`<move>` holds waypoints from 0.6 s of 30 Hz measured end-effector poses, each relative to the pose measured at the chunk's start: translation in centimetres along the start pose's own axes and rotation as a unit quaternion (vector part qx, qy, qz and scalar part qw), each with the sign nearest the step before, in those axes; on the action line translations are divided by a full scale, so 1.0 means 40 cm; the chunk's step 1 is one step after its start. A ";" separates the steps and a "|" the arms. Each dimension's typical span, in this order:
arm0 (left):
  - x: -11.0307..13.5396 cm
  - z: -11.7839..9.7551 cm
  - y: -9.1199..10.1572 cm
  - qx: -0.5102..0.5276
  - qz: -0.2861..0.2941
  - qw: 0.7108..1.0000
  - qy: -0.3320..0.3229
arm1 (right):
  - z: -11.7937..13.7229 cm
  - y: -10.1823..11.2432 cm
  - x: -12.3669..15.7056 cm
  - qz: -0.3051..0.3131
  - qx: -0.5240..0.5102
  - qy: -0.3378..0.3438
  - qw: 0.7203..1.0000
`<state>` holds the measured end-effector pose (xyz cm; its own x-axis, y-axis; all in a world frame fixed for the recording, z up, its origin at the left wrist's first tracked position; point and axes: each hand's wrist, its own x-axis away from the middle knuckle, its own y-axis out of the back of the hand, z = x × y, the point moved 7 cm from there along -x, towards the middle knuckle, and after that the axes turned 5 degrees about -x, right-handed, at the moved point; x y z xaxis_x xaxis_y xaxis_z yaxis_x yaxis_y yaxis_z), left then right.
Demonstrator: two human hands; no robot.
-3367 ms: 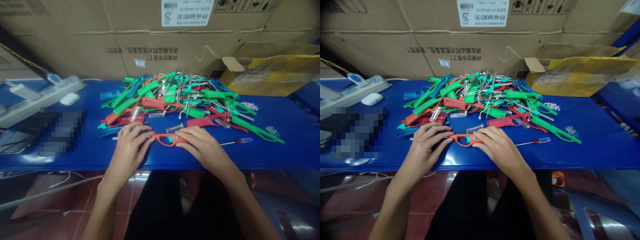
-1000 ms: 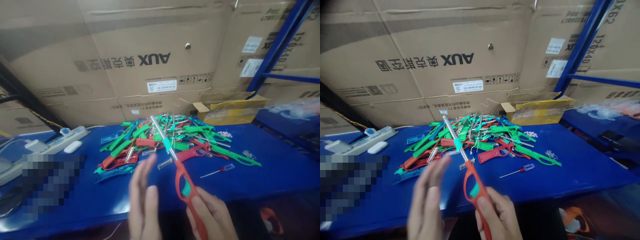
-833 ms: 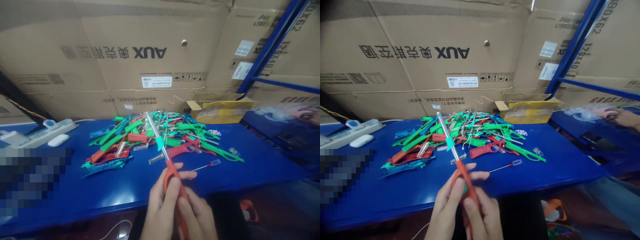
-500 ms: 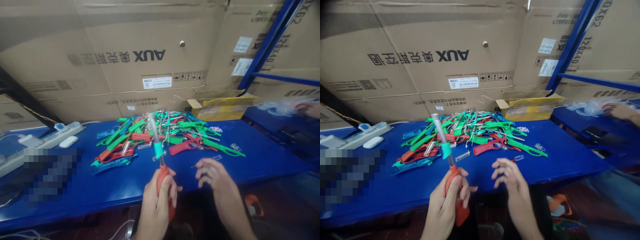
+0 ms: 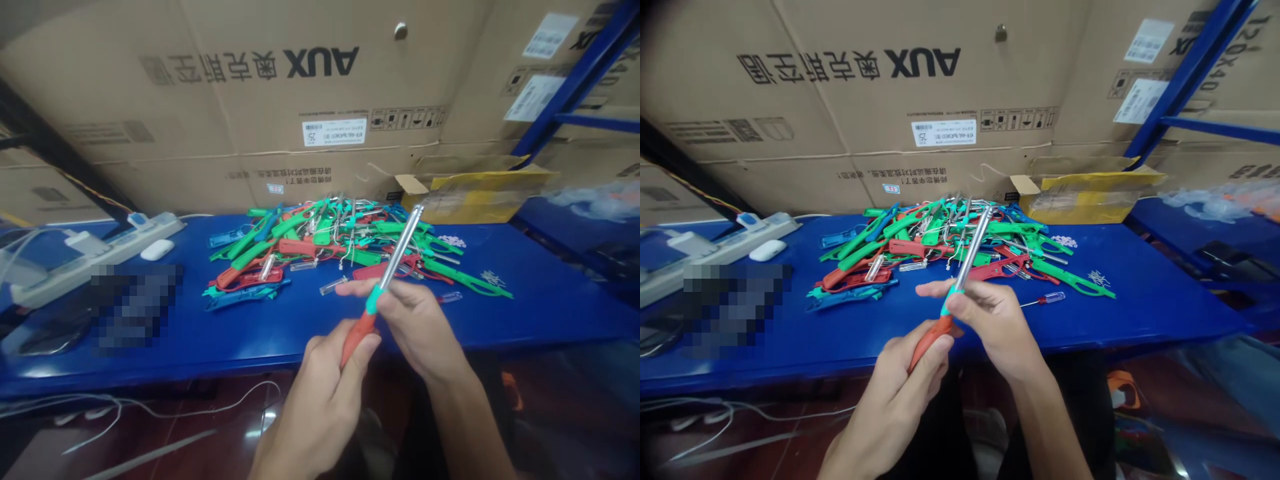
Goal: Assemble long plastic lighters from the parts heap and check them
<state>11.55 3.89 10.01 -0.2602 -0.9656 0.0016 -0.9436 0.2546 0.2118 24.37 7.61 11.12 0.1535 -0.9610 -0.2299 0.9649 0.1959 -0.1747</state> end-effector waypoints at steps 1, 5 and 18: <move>0.001 -0.005 0.008 -0.010 -0.003 1.000 -0.006 | -0.006 -0.009 0.007 0.010 -0.015 -0.011 1.000; 0.005 -0.013 0.021 -0.032 0.007 0.999 -0.014 | -0.004 -0.026 0.024 0.033 -0.060 0.002 0.998; 0.018 -0.035 -0.004 -0.149 0.095 0.984 0.015 | 0.050 -0.005 0.064 -0.005 0.004 0.063 0.998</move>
<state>11.82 3.09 11.35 -0.4163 -0.9040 0.0975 -0.7747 0.4088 0.4824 25.00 4.70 12.48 0.1171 -0.9305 -0.3470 0.9680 0.1850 -0.1696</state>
